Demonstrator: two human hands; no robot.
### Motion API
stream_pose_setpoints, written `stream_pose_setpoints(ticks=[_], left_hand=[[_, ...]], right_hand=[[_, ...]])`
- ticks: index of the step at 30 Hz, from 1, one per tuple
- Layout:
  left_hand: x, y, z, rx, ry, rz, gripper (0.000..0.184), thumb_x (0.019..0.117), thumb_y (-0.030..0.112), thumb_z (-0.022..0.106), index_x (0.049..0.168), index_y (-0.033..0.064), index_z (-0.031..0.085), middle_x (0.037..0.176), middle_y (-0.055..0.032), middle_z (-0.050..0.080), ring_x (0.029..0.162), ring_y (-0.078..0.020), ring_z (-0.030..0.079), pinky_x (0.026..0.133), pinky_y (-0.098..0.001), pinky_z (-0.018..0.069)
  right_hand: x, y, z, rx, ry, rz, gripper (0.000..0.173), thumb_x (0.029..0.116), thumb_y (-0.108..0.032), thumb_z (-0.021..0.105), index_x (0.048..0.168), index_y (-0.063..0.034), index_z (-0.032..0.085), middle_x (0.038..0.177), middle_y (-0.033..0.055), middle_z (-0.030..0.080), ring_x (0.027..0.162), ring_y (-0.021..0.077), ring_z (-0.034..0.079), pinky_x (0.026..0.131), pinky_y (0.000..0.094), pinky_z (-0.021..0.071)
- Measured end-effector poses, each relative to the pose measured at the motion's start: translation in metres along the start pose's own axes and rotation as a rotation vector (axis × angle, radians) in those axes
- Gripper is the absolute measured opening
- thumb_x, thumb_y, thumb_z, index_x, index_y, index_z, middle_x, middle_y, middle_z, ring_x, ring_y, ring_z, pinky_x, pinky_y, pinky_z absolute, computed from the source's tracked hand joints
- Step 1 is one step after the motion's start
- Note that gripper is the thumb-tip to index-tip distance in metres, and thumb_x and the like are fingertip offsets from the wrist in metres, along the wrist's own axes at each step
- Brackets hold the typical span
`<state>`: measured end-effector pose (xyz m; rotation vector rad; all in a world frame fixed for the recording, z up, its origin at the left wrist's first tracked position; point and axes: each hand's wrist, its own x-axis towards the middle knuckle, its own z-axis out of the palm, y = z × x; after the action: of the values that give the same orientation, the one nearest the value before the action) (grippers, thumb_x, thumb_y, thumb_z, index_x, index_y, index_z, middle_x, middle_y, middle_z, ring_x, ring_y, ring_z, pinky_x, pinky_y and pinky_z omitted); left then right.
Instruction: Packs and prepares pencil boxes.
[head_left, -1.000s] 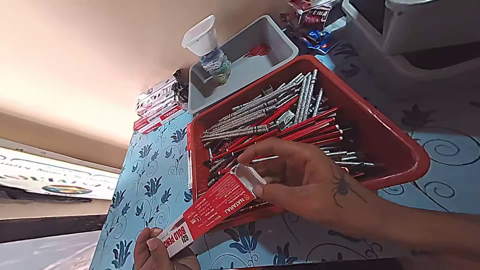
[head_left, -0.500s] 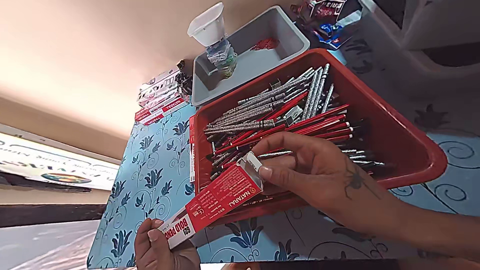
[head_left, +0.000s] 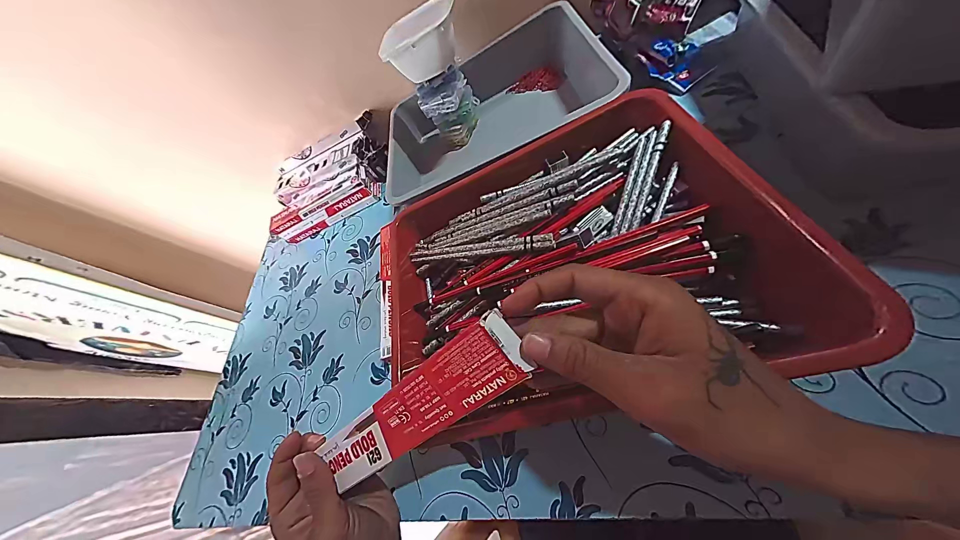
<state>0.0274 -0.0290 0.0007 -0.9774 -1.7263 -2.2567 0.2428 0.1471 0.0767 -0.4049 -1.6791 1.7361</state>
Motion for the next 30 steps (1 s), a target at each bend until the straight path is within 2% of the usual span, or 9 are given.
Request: stream_pose_setpoints(ticks=[5,9,12,17,20,22,30], left_hand=[[-0.0002,-0.0002,0.0003,0.006,-0.008,0.000,0.028,0.1081,0.011,0.034,0.116,0.0162,0.061,0.099,0.0148,0.069,0.086,0.0022,0.069,0.068,-0.0163,0.0590],[-0.0004,-0.0004,0.0011,0.008,0.003,0.003,0.029,0.1077,0.010,0.034,0.114,0.0163,0.062,0.098,0.0154,0.069,0.086,0.0029,0.068,0.070,-0.0165,0.0590],[-0.0002,-0.0008,0.0018,0.008,0.019,0.007,0.029,0.1075,0.010,0.033,0.114,0.0155,0.061,0.098,0.0148,0.069,0.084,0.0025,0.068,0.068,-0.0160,0.0587],[-0.0006,-0.0008,0.0017,0.009,0.017,0.027,0.028,0.1072,0.010,0.036,0.113,0.0160,0.063,0.098,0.0154,0.069,0.086,0.0030,0.068,0.072,-0.0162,0.0587],[-0.0009,-0.0022,0.0003,0.005,0.000,0.054,0.027,0.1075,0.012,0.038,0.114,0.0174,0.063,0.100,0.0169,0.069,0.090,0.0033,0.068,0.078,-0.0168,0.0584],[-0.0005,-0.0021,0.0007,0.001,0.006,0.060,0.028,0.1071,0.011,0.037,0.113,0.0169,0.064,0.099,0.0166,0.069,0.089,0.0029,0.068,0.077,-0.0171,0.0587],[-0.0003,-0.0020,0.0005,-0.009,-0.001,0.072,0.027,0.1071,0.010,0.037,0.113,0.0157,0.063,0.098,0.0163,0.068,0.089,0.0027,0.068,0.078,-0.0172,0.0585]], right_hand=[[0.0003,0.0006,-0.0016,-0.004,0.003,-0.008,0.024,0.0996,-0.005,0.060,0.123,-0.0080,0.065,0.091,-0.0005,0.076,0.075,0.0037,0.072,0.067,0.0150,0.0596],[0.0004,0.0003,-0.0010,-0.027,0.017,-0.032,0.026,0.0980,-0.004,0.062,0.123,-0.0068,0.067,0.095,-0.0006,0.075,0.076,0.0012,0.071,0.066,0.0130,0.0588],[0.0007,0.0008,-0.0014,-0.033,0.016,-0.030,0.025,0.0981,-0.004,0.062,0.122,-0.0070,0.067,0.093,-0.0006,0.075,0.076,0.0018,0.071,0.066,0.0135,0.0586],[0.0012,-0.0013,-0.0008,-0.035,0.034,0.015,0.024,0.0980,-0.004,0.062,0.121,-0.0085,0.068,0.092,-0.0004,0.075,0.074,0.0033,0.072,0.065,0.0150,0.0598],[0.0013,-0.0022,-0.0010,-0.026,0.039,0.045,0.024,0.0985,-0.003,0.062,0.121,-0.0089,0.069,0.090,-0.0004,0.075,0.072,0.0037,0.071,0.063,0.0156,0.0597],[0.0016,-0.0017,-0.0014,-0.022,0.037,0.053,0.025,0.0982,-0.003,0.062,0.121,-0.0092,0.069,0.090,-0.0001,0.075,0.072,0.0040,0.072,0.062,0.0161,0.0597],[0.0020,-0.0020,-0.0011,-0.003,0.028,0.085,0.018,0.0948,-0.003,0.067,0.111,-0.0090,0.071,0.092,0.0002,0.077,0.077,0.0053,0.073,0.067,0.0169,0.0606]])
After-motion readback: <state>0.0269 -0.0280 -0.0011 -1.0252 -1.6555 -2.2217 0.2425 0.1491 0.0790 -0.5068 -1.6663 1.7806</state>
